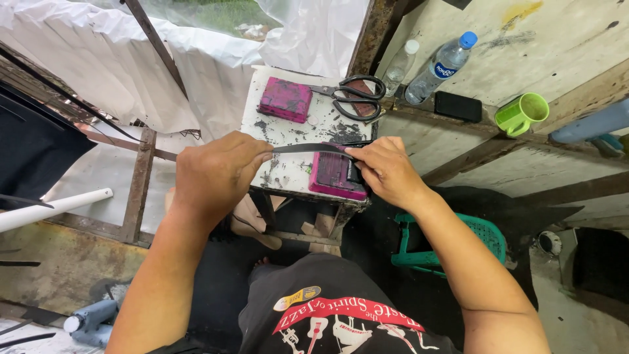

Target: Applying edge finish to a leather strap using a manual applicator and hanging it on a drying rack with clothespins.

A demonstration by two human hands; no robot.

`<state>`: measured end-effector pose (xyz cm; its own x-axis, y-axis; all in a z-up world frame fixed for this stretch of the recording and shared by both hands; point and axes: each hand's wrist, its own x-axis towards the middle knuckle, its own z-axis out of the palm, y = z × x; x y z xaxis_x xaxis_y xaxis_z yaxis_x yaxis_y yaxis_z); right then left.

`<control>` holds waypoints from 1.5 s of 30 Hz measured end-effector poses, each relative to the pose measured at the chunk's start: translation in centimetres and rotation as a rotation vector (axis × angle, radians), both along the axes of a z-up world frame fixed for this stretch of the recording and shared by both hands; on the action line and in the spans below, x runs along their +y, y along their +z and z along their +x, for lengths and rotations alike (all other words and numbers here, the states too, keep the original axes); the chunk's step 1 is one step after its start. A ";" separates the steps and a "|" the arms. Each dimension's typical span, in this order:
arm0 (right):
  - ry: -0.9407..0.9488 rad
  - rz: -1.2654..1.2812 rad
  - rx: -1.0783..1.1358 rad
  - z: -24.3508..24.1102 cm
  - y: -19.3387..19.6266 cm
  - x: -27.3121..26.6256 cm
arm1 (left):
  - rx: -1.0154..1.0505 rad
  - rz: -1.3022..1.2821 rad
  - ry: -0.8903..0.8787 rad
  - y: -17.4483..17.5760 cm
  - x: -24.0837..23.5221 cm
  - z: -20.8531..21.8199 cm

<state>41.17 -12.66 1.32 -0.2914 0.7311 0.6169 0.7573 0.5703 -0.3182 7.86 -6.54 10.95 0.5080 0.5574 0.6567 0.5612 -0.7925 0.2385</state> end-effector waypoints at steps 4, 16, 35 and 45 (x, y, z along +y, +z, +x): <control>-0.010 -0.046 0.003 0.4 -0.4 0.2 | 0.053 0.017 0.032 -2.0 1.7 -0.8; 0.005 -0.081 -0.075 0.4 0.3 0.1 | 0.153 0.010 0.039 -6.6 5.2 -2.2; -0.120 -0.086 -0.127 3.5 -0.3 -2.5 | 0.270 -0.077 -0.018 -10.2 6.4 1.9; -0.194 -0.067 -0.088 5.5 -0.2 -4.7 | 0.322 -0.115 -0.106 -10.3 6.1 4.9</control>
